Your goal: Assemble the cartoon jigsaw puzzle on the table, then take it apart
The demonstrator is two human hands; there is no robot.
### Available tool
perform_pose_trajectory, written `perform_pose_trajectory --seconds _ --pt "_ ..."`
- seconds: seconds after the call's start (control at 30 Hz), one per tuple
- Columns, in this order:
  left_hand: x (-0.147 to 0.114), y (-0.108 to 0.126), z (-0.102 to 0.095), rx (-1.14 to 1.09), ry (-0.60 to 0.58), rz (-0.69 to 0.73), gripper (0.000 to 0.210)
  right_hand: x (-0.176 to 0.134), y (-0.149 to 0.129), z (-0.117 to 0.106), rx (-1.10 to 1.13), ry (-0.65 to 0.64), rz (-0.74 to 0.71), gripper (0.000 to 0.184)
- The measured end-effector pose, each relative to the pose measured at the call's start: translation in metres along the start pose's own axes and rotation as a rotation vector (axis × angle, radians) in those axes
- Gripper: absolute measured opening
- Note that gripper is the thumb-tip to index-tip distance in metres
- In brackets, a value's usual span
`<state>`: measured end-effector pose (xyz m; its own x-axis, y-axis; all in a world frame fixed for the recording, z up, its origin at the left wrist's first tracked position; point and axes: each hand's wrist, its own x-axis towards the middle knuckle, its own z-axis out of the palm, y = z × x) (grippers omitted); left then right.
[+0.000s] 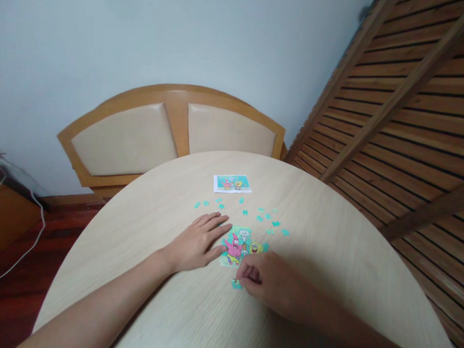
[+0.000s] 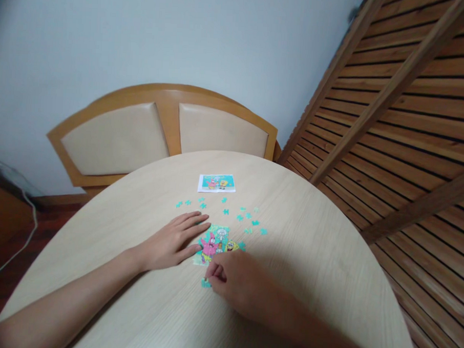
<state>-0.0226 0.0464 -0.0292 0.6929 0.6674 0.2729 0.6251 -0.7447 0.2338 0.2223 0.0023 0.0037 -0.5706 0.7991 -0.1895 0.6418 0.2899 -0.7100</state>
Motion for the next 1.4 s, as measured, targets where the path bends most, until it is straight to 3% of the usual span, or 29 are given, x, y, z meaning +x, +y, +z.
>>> perform_pose_trajectory --seconds 0.17,0.43,0.6,0.77,0.93,1.23,1.4 --pt "-0.005 -0.004 -0.005 -0.081 -0.081 0.134 0.061 0.003 -0.003 0.007 0.076 0.031 0.000 0.007" --pt "-0.002 0.007 -0.004 -0.089 -0.102 0.070 0.055 0.000 0.001 -0.006 0.002 -0.002 0.013 0.007" --pt "-0.002 0.006 -0.004 -0.074 -0.116 0.106 0.052 -0.002 -0.003 0.003 -0.090 0.023 0.043 0.013" --pt "-0.004 -0.005 -0.005 -0.023 -0.057 0.038 0.049 -0.003 -0.005 0.016 -0.122 0.076 0.037 0.020" --pt "-0.003 -0.013 -0.006 -0.013 0.005 -0.015 0.041 -0.001 -0.007 0.021 -0.134 0.098 0.025 0.010" --pt "0.002 0.003 -0.018 -0.146 0.065 0.072 0.027 -0.002 -0.006 0.021 -0.161 0.110 -0.034 0.014" --pt "0.002 0.012 -0.023 -0.263 0.003 0.121 0.015 -0.003 -0.007 0.023 -0.118 0.081 -0.051 0.016"
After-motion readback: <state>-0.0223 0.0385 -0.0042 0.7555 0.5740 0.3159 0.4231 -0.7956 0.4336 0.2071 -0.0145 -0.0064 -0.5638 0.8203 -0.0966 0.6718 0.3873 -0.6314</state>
